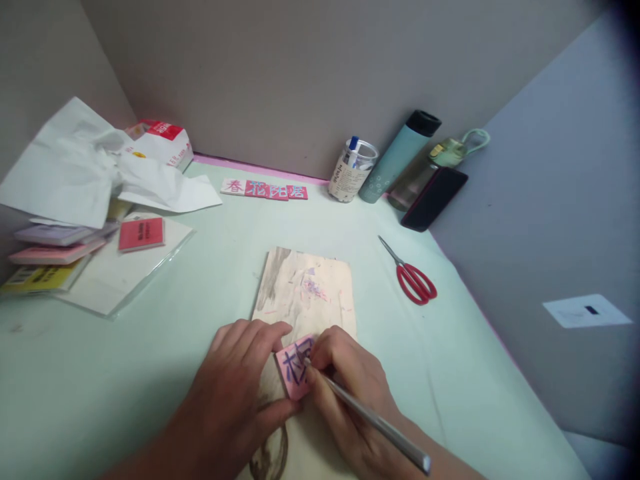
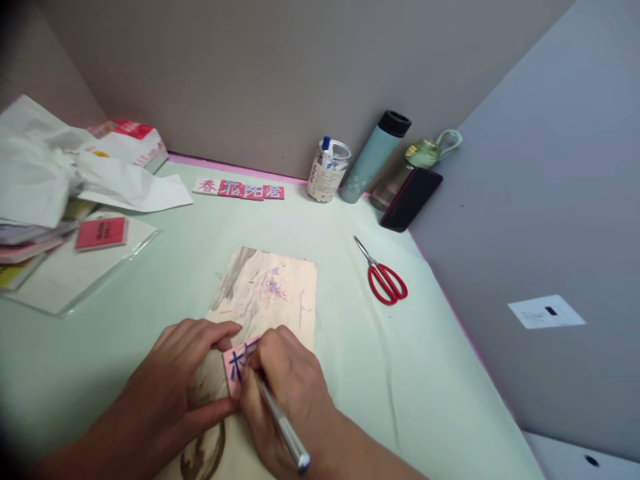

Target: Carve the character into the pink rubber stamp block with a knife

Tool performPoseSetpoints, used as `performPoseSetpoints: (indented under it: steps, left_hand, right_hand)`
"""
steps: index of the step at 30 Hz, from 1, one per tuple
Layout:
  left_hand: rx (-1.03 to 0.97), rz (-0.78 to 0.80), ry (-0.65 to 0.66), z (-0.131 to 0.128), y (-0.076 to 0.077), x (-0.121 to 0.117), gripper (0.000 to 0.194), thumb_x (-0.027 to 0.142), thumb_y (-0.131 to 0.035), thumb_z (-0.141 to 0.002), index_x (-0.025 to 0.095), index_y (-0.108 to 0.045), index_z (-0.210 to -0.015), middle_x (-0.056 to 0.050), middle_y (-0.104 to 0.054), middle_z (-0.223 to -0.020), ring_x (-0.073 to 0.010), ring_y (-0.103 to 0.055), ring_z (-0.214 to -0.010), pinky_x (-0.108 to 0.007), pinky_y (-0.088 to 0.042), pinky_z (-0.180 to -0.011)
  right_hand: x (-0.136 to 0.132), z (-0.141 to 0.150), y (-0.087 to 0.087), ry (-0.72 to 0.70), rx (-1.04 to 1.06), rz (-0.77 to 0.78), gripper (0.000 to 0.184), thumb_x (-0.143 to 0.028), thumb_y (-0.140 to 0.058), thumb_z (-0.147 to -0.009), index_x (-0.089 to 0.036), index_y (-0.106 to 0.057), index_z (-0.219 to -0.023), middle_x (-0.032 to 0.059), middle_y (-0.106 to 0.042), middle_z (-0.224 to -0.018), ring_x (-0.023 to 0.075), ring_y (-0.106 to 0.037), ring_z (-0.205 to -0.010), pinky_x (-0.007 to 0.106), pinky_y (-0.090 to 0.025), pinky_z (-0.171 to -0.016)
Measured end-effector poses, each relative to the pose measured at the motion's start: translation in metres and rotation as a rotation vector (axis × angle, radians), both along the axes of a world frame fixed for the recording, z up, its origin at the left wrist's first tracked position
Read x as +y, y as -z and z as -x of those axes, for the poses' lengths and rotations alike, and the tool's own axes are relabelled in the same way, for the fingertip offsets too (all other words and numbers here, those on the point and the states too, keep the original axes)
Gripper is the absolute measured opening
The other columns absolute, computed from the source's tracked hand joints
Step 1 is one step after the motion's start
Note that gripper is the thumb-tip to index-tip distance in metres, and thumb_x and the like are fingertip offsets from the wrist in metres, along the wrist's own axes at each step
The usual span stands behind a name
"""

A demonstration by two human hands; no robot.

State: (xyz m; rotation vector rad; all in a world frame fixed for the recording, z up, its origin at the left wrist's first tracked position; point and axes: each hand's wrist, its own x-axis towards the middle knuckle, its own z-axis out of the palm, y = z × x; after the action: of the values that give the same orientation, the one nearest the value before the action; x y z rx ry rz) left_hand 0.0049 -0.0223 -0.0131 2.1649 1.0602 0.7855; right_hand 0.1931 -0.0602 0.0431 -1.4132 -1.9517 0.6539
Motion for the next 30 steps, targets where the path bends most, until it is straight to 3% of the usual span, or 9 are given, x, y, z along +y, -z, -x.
performPoseSetpoints:
  steps: [12, 18, 24, 26, 30]
  left_hand:
    - [0.004, -0.002, 0.015, -0.001, -0.001, 0.000, 0.050, 0.031, -0.075, -0.086, 0.027, -0.048, -0.129, -0.002, -0.063, -0.107, -0.0271, -0.057, -0.096, -0.040, -0.040, -0.087]
    - [-0.024, -0.031, -0.006, -0.004, 0.001, -0.004, 0.047, 0.028, -0.074, -0.085, 0.026, -0.049, -0.125, -0.002, -0.062, -0.102, -0.0270, -0.055, -0.091, -0.040, -0.038, -0.084]
    - [0.040, -0.088, 0.042, -0.002, 0.006, 0.001, 0.073, 0.032, -0.090, -0.072, 0.026, -0.045, -0.129, 0.000, -0.061, -0.098, -0.0259, -0.056, -0.089, -0.039, -0.037, -0.085]
    - [0.066, -0.075, 0.082, 0.001, 0.004, 0.005, 0.075, 0.030, -0.090, -0.074, 0.027, -0.043, -0.132, 0.002, -0.060, -0.097, -0.0244, -0.056, -0.088, -0.038, -0.037, -0.084]
    - [0.100, -0.034, 0.144, 0.004, -0.006, 0.009, 0.065, 0.026, -0.086, -0.080, 0.030, -0.047, -0.132, 0.002, -0.060, -0.097, -0.0234, -0.055, -0.088, -0.036, -0.037, -0.083]
  right_hand:
    - [-0.003, -0.001, 0.002, -0.003, 0.022, -0.015, 0.017, -0.009, -0.047, -0.095, -0.024, -0.045, -0.087, 0.0007, -0.056, -0.076, 0.0163, -0.055, -0.070, 0.027, -0.043, -0.055]
    - [-0.006, 0.002, 0.022, 0.062, 0.092, -0.290, 0.018, -0.006, -0.051, -0.091, -0.023, -0.051, -0.096, 0.0028, -0.059, -0.078, 0.0169, -0.057, -0.065, 0.029, -0.047, -0.055]
    - [-0.008, -0.003, 0.033, 0.058, 0.066, -0.386, 0.015, -0.022, -0.050, -0.103, -0.024, -0.060, -0.114, 0.0054, -0.070, -0.083, 0.0193, -0.065, -0.068, 0.031, -0.053, -0.060]
    - [-0.011, -0.005, 0.030, 0.057, 0.085, -0.379, 0.013, -0.022, -0.050, -0.103, -0.023, -0.062, -0.110, 0.0053, -0.070, -0.080, 0.0188, -0.065, -0.066, 0.030, -0.053, -0.059]
    - [-0.014, -0.006, 0.024, 0.058, 0.073, -0.198, 0.018, -0.005, -0.055, -0.093, -0.021, -0.059, -0.099, 0.0055, -0.068, -0.082, 0.0180, -0.066, -0.071, 0.028, -0.053, -0.061]
